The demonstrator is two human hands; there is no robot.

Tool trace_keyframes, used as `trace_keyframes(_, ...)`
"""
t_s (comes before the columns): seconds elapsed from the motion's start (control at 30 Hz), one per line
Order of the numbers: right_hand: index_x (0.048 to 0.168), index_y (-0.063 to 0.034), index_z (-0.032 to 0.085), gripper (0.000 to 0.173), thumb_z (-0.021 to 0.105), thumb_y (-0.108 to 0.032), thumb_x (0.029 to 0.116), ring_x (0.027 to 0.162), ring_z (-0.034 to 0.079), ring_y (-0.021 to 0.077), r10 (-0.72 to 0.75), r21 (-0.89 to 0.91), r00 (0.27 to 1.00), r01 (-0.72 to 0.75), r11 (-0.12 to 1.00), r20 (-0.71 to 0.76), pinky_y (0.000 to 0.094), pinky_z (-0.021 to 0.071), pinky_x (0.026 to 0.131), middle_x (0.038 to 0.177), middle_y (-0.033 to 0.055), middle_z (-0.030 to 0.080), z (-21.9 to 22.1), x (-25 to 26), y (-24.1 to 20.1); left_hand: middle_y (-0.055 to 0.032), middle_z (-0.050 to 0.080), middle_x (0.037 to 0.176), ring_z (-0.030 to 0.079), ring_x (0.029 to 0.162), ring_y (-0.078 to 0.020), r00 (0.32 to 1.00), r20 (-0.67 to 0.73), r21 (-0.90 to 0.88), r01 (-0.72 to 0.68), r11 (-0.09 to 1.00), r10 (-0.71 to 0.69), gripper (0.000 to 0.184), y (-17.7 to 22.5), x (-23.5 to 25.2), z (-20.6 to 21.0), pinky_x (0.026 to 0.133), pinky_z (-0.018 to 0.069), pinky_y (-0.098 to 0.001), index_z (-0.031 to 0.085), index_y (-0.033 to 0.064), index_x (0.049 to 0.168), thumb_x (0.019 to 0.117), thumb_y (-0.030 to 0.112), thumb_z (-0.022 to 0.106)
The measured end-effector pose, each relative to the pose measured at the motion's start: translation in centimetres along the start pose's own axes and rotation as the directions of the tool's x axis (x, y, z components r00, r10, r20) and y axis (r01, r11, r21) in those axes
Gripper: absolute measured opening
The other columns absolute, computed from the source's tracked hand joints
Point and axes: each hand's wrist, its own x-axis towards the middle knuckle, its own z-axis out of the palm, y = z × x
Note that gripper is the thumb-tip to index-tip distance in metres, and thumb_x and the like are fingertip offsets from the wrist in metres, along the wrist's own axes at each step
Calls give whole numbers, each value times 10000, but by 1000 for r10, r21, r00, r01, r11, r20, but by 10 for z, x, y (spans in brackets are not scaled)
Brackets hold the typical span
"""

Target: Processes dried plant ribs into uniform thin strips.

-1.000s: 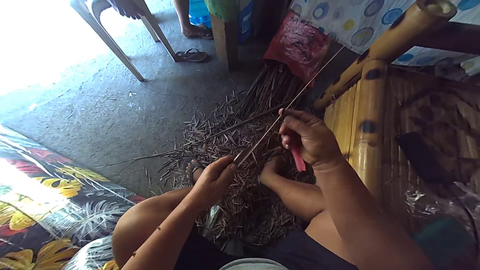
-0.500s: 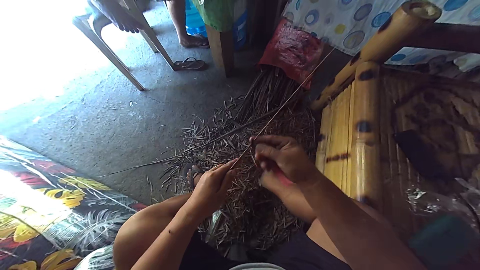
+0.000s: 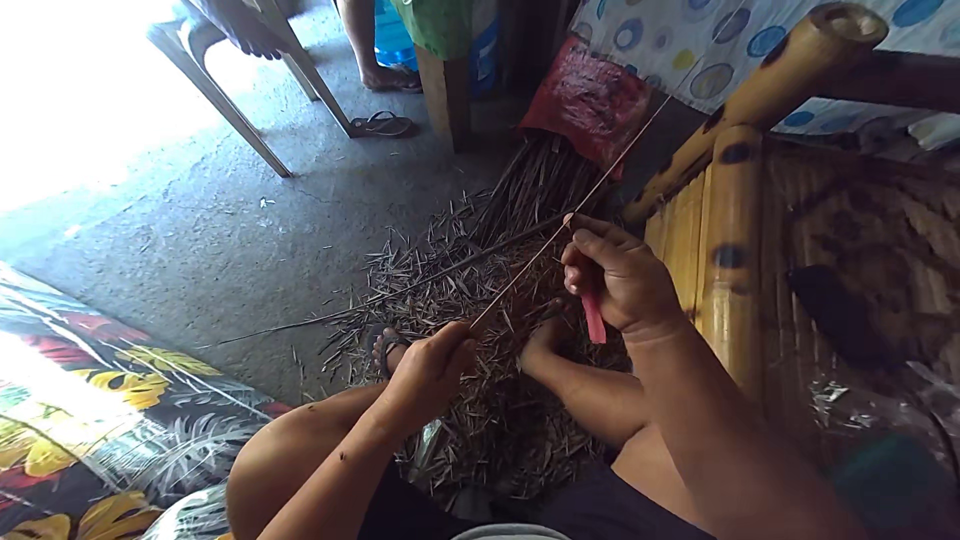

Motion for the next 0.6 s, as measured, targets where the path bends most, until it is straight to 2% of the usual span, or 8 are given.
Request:
trace_keyframes(0.07,1315,-76,624,298,525,-154,1045,550,595,111,60,-50,996,-56,997,73,269,548,509,774,56,660,10,-10,7,29,652,777,612,600,-71,1000,-10,-26,1,1000,-2,280,1,3,1,553,551,-263,603,93,1217,1105,282,430)
trace_keyframes(0.17,1250,4,682,260,612,-60,1008,568,619,115,182,-68,974,-174,982,138,240,549,524,782,104,694,32,-25,23,22,624,746,586,564,-67,1000,-16,-110,-19,994,17,269,2,2,0,510,528,-242,613,72,1169,1108,254,426)
trace_keyframes(0.23,1231,-7,685,246,597,-70,1010,565,603,87,120,-59,987,-114,992,112,222,537,522,779,68,692,27,-19,18,30,569,700,541,529,-58,1000,6,-195,-14,981,15,284,5,0,-3,480,494,-224,624,68,1135,1113,265,420)
trace_keyframes(0.33,1284,-55,658,273,549,-123,1043,539,588,88,8,-33,997,-5,999,81,233,535,493,780,56,680,10,-6,8,29,559,676,539,518,-63,999,37,-298,-6,954,18,313,6,-1,-4,478,497,-222,633,54,1166,1116,262,405)
trace_keyframes(0.4,1298,-63,650,296,548,-105,1023,550,600,112,60,-59,987,-52,997,151,260,547,513,762,66,667,16,-14,10,26,560,687,547,535,-68,998,47,-329,-25,944,43,314,6,1,-3,496,505,-227,614,55,1170,1122,260,381)
trace_keyframes(0.5,1225,6,698,250,618,-50,995,578,620,106,158,-93,960,-140,986,231,236,549,535,786,98,699,31,-29,19,14,571,702,559,544,-84,997,74,-349,21,937,5,320,7,1,-6,506,519,-244,614,53,1165,1119,257,372)
trace_keyframes(0.6,1242,-51,689,253,570,-109,1026,583,594,76,35,-72,990,-26,997,137,229,537,535,805,39,684,12,-15,6,22,576,707,548,541,-74,998,49,-312,38,949,-24,315,4,0,-6,491,496,-223,633,63,1153,1118,263,393)
